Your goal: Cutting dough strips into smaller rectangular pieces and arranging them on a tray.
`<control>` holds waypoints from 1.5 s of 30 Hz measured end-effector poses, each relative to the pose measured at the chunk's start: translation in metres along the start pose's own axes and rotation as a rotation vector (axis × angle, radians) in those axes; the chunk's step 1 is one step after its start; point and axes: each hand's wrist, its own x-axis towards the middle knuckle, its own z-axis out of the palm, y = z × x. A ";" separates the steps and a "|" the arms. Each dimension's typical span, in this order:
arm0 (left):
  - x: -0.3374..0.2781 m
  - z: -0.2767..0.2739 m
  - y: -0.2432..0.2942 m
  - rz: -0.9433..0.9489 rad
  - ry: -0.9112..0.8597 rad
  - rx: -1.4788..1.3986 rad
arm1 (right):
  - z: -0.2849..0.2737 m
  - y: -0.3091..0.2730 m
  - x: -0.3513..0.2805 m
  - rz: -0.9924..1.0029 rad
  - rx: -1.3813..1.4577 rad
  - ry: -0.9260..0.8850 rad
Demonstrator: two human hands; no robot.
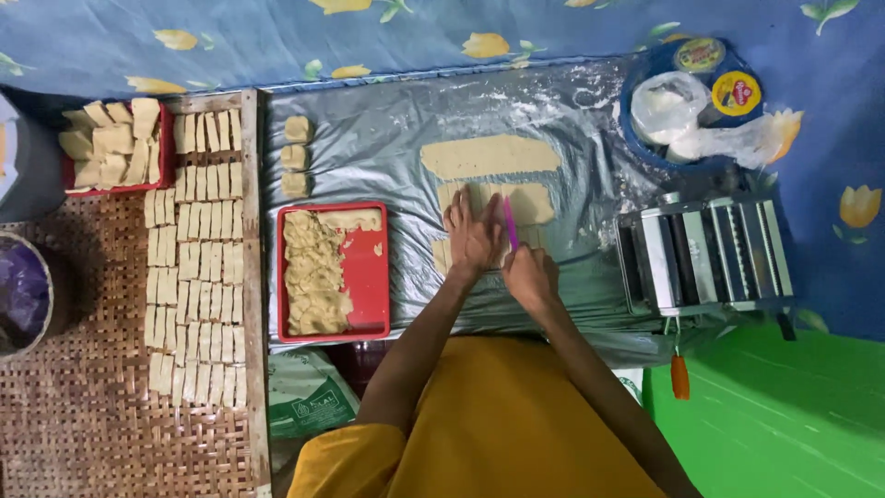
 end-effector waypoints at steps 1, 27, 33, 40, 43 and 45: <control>-0.001 -0.003 0.002 -0.005 0.009 -0.010 | 0.002 0.003 -0.002 -0.004 -0.043 0.001; -0.006 -0.010 0.001 0.006 -0.019 -0.025 | -0.029 -0.019 0.020 -0.133 0.109 0.202; -0.013 -0.023 0.004 0.090 -0.036 -0.078 | -0.019 0.024 0.010 -0.111 0.199 0.240; 0.015 -0.024 0.013 0.075 -0.129 -0.047 | -0.018 0.020 0.021 -0.177 0.173 0.269; 0.025 -0.026 0.016 0.064 -0.207 0.019 | -0.019 0.017 0.027 -0.176 0.152 0.257; 0.027 -0.028 0.018 0.056 -0.252 0.052 | -0.022 0.016 0.027 -0.176 0.128 0.243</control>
